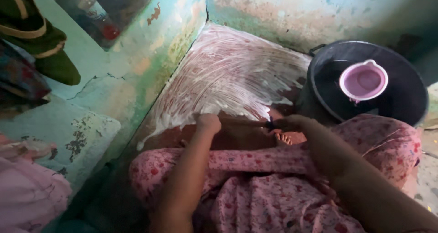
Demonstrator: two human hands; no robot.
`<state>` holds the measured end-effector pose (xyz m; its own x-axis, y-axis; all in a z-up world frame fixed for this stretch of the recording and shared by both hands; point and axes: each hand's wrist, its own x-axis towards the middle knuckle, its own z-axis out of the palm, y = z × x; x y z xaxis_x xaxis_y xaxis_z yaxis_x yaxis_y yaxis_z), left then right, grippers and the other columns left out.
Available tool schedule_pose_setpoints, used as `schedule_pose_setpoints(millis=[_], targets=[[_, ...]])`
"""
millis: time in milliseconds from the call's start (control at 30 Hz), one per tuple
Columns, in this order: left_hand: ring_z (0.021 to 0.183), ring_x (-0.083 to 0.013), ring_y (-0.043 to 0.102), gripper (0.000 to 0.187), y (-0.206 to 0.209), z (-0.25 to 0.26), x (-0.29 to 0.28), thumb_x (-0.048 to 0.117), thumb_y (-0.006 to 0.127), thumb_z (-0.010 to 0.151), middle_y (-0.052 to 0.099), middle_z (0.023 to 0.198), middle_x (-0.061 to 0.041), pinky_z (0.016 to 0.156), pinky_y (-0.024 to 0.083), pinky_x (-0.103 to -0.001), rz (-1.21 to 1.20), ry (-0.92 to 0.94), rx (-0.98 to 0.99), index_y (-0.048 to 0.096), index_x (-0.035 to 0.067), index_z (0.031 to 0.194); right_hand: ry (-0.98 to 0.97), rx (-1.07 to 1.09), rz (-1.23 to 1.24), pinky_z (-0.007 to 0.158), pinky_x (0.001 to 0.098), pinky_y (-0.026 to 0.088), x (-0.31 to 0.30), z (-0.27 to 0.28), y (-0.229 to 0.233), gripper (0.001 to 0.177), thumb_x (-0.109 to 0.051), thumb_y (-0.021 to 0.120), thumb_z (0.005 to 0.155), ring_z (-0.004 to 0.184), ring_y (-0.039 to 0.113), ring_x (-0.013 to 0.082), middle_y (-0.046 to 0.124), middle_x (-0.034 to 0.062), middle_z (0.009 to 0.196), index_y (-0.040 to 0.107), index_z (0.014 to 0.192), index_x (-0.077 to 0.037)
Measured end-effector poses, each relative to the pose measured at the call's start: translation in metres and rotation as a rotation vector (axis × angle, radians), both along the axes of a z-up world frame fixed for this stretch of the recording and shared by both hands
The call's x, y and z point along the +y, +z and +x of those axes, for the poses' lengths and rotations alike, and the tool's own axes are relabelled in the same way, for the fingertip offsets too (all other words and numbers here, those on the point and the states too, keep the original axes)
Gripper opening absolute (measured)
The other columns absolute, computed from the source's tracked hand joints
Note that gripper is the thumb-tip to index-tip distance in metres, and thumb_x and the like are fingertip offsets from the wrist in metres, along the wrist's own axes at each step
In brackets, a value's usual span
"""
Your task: The person sits on the floor and uses a brush to scrub a white paste into the floor surface. They repeatedly scrub the same corner area in circular and back-and-forth motions.
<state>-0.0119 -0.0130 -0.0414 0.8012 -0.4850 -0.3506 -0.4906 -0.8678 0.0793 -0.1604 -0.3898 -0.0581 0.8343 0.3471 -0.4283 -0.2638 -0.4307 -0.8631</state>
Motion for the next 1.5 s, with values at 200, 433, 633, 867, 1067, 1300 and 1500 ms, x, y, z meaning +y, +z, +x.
schedule_pose_setpoints(millis=[200, 433, 633, 867, 1067, 1300, 1500], targets=[[0.112, -0.0339, 0.07, 0.031, 0.011, 0.002, 0.003, 0.022, 0.057, 0.091, 0.073, 0.119, -0.015, 0.091, 0.057, -0.046, -0.011, 0.082, 0.076, 0.078, 0.011, 0.11, -0.331, 0.403, -0.308, 0.091, 0.0366, 0.052, -0.047, 0.002, 0.04, 0.057, -0.035, 0.068, 0.085, 0.107, 0.065, 0.0236, 0.07, 0.0108, 0.12, 0.063, 0.133, -0.006], [0.113, -0.0308, 0.071, 0.031, -0.001, -0.011, -0.008, 0.021, 0.056, 0.094, 0.073, 0.122, -0.014, 0.091, 0.057, -0.045, 0.15, -0.087, 0.021, 0.078, 0.011, 0.114, -0.4, 0.442, -0.249, 0.089, 0.0367, 0.051, -0.045, -0.017, 0.07, 0.055, -0.035, 0.071, 0.087, 0.104, 0.065, 0.0235, 0.071, 0.0117, 0.117, 0.067, 0.131, -0.003], [0.111, -0.0299, 0.072, 0.031, -0.019, -0.027, -0.007, 0.022, 0.055, 0.095, 0.074, 0.121, -0.013, 0.089, 0.058, -0.045, 0.23, -0.271, -0.01, 0.078, 0.011, 0.114, -0.526, 0.455, -0.255, 0.088, 0.0368, 0.05, -0.073, -0.026, 0.122, 0.054, -0.034, 0.073, 0.089, 0.102, 0.064, 0.0234, 0.072, 0.0125, 0.115, 0.07, 0.13, 0.0], [0.108, -0.0288, 0.073, 0.032, -0.032, -0.034, 0.015, 0.023, 0.055, 0.096, 0.075, 0.119, -0.013, 0.087, 0.059, -0.045, 0.317, -0.364, 0.006, 0.079, 0.012, 0.114, -0.739, 0.45, -0.119, 0.086, 0.0369, 0.05, -0.057, -0.06, 0.162, 0.052, -0.034, 0.076, 0.091, 0.099, 0.063, 0.0233, 0.073, 0.0135, 0.112, 0.073, 0.128, 0.004], [0.106, -0.0282, 0.074, 0.032, -0.035, -0.03, 0.025, 0.024, 0.054, 0.097, 0.076, 0.118, -0.012, 0.085, 0.059, -0.045, 0.367, -0.412, 0.018, 0.08, 0.012, 0.113, -0.574, 0.384, -0.539, 0.086, 0.0384, 0.048, -0.059, -0.05, 0.181, 0.054, -0.038, 0.076, 0.094, 0.096, 0.063, 0.0258, 0.073, 0.0165, 0.109, 0.075, 0.126, 0.005], [0.105, -0.0301, 0.074, 0.031, -0.027, -0.03, 0.03, 0.024, 0.056, 0.095, 0.076, 0.115, -0.013, 0.085, 0.059, -0.046, 0.237, -0.277, 0.011, 0.079, 0.01, 0.111, -0.593, 0.498, -0.216, 0.08, 0.0382, 0.044, -0.077, -0.049, 0.135, 0.044, -0.036, 0.072, 0.096, 0.088, 0.06, 0.024, 0.074, 0.0137, 0.103, 0.078, 0.12, 0.0], [0.106, -0.0359, 0.072, 0.032, -0.01, -0.011, 0.033, 0.023, 0.058, 0.09, 0.074, 0.113, -0.019, 0.09, 0.057, -0.049, 0.096, -0.134, 0.062, 0.079, 0.007, 0.108, -0.496, 0.434, -0.534, 0.078, 0.0368, 0.042, -0.067, -0.039, 0.137, 0.043, -0.041, 0.07, 0.097, 0.086, 0.06, 0.0247, 0.074, 0.0138, 0.101, 0.078, 0.117, -0.004]])
